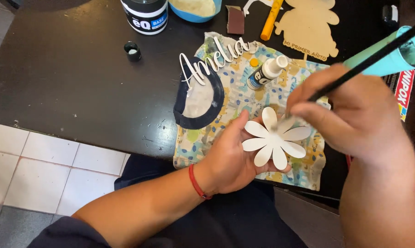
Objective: The person is using a paintbrush to apply white paint to a wooden flower cutout and a wooden nameplate.
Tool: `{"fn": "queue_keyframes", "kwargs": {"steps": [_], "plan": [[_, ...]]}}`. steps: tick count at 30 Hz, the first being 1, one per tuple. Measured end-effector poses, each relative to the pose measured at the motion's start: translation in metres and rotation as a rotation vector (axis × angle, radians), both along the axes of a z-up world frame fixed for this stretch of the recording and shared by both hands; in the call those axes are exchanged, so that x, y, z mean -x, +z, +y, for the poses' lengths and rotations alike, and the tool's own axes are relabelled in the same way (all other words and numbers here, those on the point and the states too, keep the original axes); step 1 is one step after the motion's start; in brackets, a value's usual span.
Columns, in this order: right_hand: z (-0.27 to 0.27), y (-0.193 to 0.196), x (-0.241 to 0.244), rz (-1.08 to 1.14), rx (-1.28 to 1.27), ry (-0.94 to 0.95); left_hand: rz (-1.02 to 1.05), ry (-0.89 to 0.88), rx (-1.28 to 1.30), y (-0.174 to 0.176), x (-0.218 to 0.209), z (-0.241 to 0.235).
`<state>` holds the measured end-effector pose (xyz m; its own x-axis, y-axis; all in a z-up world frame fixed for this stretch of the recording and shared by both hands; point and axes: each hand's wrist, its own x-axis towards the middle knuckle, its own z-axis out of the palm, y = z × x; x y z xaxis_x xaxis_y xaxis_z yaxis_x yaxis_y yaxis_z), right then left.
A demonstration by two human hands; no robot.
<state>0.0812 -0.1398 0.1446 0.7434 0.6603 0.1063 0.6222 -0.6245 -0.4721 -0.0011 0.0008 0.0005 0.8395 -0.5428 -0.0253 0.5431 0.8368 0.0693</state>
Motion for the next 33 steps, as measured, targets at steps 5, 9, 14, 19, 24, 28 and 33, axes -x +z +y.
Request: {"fn": "queue_keyframes", "kwargs": {"steps": [5,9,14,19,24,28,33], "plan": [[-0.004,-0.022,-0.012,-0.065,-0.485,0.064,-0.002,-0.007,0.017,0.0,0.0,0.0],[-0.003,-0.002,-0.009,0.149,-0.428,0.195,-0.022,-0.019,0.028,0.002,0.0,0.003],[0.003,-0.001,0.0,0.099,-0.117,-0.012,-0.01,-0.009,0.01,0.0,-0.001,0.0],[0.008,-0.021,-0.011,-0.005,-0.433,0.05,-0.004,0.005,0.034,0.001,0.0,0.001],[-0.016,-0.016,-0.015,0.111,-0.516,0.11,0.015,-0.01,0.007,-0.002,-0.001,-0.001],[0.005,0.004,-0.002,0.162,-0.32,0.159,0.0,-0.018,0.01,0.001,-0.001,-0.001],[0.016,-0.011,-0.003,0.016,-0.366,0.059,-0.016,-0.009,-0.002,0.002,0.0,0.002]]}}
